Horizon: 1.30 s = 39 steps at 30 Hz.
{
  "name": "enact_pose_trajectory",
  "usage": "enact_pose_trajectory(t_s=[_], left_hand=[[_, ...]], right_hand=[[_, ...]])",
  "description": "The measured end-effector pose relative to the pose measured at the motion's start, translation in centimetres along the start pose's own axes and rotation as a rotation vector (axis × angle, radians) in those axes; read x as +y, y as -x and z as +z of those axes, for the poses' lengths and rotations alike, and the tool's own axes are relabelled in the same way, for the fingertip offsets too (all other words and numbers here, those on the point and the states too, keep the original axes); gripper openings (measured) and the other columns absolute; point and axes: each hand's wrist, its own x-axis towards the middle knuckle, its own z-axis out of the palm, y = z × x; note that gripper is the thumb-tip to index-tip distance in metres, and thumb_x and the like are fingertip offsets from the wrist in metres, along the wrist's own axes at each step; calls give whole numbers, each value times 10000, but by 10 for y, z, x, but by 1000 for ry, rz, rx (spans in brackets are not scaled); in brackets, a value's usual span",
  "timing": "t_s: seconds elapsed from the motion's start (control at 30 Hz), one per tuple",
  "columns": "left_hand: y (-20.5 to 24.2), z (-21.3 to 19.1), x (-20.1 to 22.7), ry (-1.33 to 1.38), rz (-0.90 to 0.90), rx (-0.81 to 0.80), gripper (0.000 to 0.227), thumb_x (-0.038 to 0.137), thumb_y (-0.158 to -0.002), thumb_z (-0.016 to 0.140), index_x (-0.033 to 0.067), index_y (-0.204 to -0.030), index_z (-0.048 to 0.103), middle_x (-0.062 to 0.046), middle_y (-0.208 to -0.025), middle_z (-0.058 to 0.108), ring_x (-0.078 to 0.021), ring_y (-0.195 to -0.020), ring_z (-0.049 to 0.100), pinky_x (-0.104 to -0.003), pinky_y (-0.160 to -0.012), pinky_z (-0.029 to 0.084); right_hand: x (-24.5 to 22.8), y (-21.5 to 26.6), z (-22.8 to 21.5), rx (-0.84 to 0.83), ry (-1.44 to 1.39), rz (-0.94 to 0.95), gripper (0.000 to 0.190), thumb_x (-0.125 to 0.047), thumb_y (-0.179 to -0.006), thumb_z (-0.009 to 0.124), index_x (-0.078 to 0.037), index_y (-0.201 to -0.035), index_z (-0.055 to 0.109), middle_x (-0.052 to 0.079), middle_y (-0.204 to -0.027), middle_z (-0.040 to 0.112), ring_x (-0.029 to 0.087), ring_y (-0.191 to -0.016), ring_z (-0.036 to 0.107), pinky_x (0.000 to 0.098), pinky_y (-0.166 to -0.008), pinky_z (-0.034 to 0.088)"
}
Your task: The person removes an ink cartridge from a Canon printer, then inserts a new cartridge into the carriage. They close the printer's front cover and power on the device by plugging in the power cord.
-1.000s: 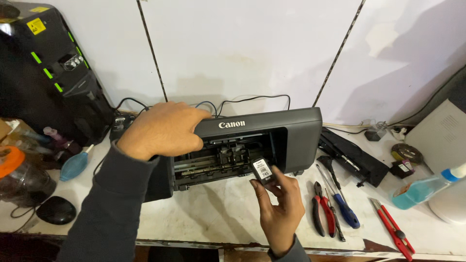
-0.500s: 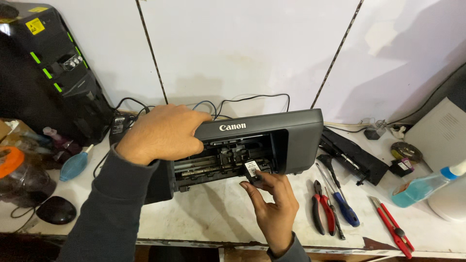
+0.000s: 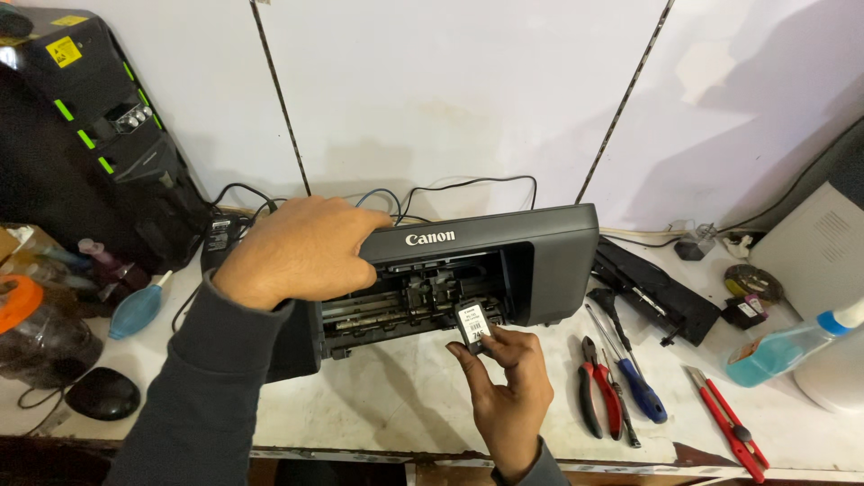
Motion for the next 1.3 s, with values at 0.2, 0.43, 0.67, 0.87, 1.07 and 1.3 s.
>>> enact_pose_trajectory(t_s=[0.2, 0.43, 0.67, 0.87, 1.07, 1.3], left_hand=[[-4, 2, -2, -22, 15, 14, 523, 195, -732, 555, 239, -1245, 645, -92, -1087, 748, -385, -1007, 692, -514, -820, 535], [0, 3, 0, -13, 10, 10, 473, 162, -716, 541, 223, -1167, 668, -98, -1055, 753, -390, -966, 700, -530, -793, 545], [23, 12, 17, 21, 24, -82, 382, 167, -875, 532, 273, -1231, 620, 28, -976, 724, -180, -854, 738, -367, -806, 643], [44, 73, 12, -2, 174, 216, 474, 251, -710, 626, 208, -1182, 613, -76, -964, 702, -461, -780, 696, -619, -668, 546], [52, 99, 10, 37, 264, 227, 719, 167, -751, 699, 139, -1444, 510, -237, -1397, 570, -471, -1189, 608, -627, -760, 606], [47, 84, 12, -19, 179, 263, 456, 238, -667, 634, 222, -1120, 576, -40, -877, 645, -484, -731, 657, -629, -591, 501]], right_hand=[[5, 4, 1, 29, -84, 44, 415, -60, -732, 915, -48, -1024, 620, 144, -1009, 661, 197, -895, 701, 245, -777, 633], [9, 3, -19, 69, -134, 10, 448, -53, -795, 853, -23, -1128, 555, 190, -1053, 656, 221, -945, 675, 267, -758, 631], [3, 18, -41, 123, -31, -52, 397, 23, -777, 845, -24, -1098, 615, 206, -1171, 682, 227, -1039, 695, 277, -906, 635], [-5, 50, -53, 99, 36, 177, 327, -4, -759, 832, -83, -998, 624, 184, -1147, 673, 213, -1046, 711, 251, -884, 620], [-5, 54, -56, 37, 52, 204, 321, -22, -742, 830, -68, -988, 628, 209, -1116, 696, 232, -1002, 741, 256, -796, 652], [-35, 11, -33, -51, 131, 44, 318, -152, -749, 891, -89, -998, 702, 46, -899, 720, 100, -722, 751, 179, -714, 635]])
